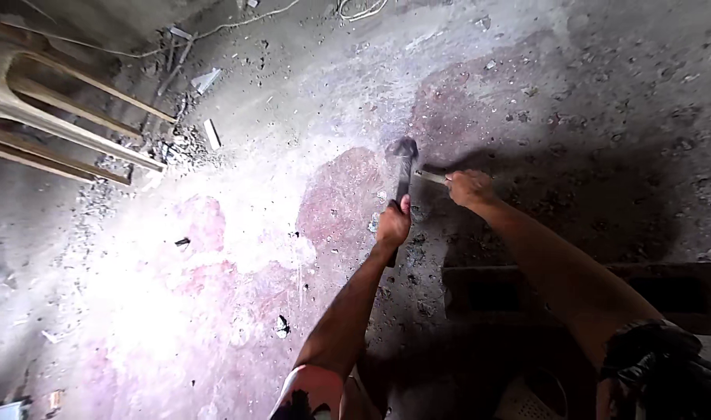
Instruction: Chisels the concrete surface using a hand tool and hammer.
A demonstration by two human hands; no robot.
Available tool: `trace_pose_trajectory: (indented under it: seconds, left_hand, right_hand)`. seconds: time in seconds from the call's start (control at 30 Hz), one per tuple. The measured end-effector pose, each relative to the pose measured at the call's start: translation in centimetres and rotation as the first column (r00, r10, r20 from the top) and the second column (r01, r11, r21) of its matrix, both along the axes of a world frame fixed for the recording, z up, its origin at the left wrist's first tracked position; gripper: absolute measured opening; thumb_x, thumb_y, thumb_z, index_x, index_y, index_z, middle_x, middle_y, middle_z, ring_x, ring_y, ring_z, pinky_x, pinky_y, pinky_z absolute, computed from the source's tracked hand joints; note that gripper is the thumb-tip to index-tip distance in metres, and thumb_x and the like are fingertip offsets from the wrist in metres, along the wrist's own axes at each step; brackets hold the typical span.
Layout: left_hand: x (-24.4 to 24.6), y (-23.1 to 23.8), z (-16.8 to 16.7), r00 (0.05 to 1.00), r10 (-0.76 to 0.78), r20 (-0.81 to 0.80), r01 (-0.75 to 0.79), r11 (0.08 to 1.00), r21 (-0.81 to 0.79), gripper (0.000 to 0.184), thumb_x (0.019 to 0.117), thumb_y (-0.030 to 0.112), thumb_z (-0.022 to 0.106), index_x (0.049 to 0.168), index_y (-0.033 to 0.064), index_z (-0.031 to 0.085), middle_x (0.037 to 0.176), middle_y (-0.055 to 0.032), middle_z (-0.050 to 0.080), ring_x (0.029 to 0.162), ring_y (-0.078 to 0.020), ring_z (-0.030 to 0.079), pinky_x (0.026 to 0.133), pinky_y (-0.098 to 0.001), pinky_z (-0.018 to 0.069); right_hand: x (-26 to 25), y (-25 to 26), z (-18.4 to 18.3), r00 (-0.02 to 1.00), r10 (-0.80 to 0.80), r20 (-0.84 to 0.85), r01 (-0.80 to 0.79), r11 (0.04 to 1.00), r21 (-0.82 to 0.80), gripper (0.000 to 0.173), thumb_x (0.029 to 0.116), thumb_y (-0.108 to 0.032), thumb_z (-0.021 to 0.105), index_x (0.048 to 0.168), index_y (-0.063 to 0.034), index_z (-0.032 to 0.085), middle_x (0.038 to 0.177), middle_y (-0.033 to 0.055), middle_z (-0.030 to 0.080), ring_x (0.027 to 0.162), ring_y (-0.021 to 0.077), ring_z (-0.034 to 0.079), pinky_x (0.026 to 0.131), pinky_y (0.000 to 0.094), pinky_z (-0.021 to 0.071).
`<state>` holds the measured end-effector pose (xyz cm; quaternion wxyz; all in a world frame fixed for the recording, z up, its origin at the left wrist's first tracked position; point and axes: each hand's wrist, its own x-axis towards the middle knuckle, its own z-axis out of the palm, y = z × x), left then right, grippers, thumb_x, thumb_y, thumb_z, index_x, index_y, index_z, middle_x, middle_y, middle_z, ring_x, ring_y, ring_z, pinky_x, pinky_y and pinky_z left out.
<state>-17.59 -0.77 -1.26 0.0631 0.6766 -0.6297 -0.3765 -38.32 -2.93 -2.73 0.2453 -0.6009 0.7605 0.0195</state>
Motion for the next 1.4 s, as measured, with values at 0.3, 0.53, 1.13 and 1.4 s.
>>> trace_pose_trajectory:
  seconds: [0.3,0.53,1.13,1.4]
  left_hand:
    - [1.6,4.3,3.8,0.854,0.274,-0.442,-0.288,0.957,0.036,0.065,0.1029,0.072,0.025,0.103,0.0128,0.051,0.053,-0.0018,0.038,0.036,-0.0173,0.042,0.037,-0.0355,0.046]
    - [0.9,7.2,0.5,0.735,0.39,-0.555,-0.409,0.907,0.095,0.049,0.113,0.045,0.028,0.1,0.0038,0.05,0.051,-0.0015,0.042,0.037,-0.0148,0.046,0.039,-0.0326,0.049]
    - [0.9,2.8,-3.5,0.406,0.57,-0.714,-0.6,0.756,0.262,0.054,0.1122,0.05,0.025,0.092,0.0061,0.049,0.052,0.0006,0.039,0.037,-0.0143,0.043,0.038,-0.035,0.0467]
    - [0.6,4.0,-5.2,0.827,0.242,-0.508,-0.13,0.96,0.247,0.066,0.1092,0.058,0.026,0.104,0.0008,0.057,0.068,-0.0143,0.054,0.05,-0.027,0.057,0.05,-0.044,0.0527]
  right_hand:
    - [0.7,1.3,-0.5,0.996,-0.04,0.077,0.037,0.999,0.03,0.032,0.1068,-0.025,0.049,0.12,-0.0036,0.069,0.123,0.0238,0.069,0.118,0.0438,0.065,0.093,0.0656,0.0516]
    - [2.2,-0.9,2.4,0.984,-0.148,0.094,0.136,0.983,0.119,0.032,0.0981,-0.026,0.058,0.111,0.0009,0.07,0.119,0.025,0.069,0.115,0.0438,0.065,0.087,0.0672,0.0503]
    - [5.9,-8.4,5.7,0.988,0.02,-0.153,0.029,0.95,0.311,0.036,0.1041,-0.022,0.051,0.11,0.0105,0.066,0.121,0.0304,0.063,0.114,0.0417,0.061,0.093,0.0641,0.0451]
    - [4.6,-8.2,5.0,0.994,-0.059,-0.087,0.084,0.947,0.312,0.041,0.108,-0.028,0.051,0.12,0.0095,0.063,0.122,0.0293,0.061,0.109,0.0384,0.06,0.095,0.0591,0.0456]
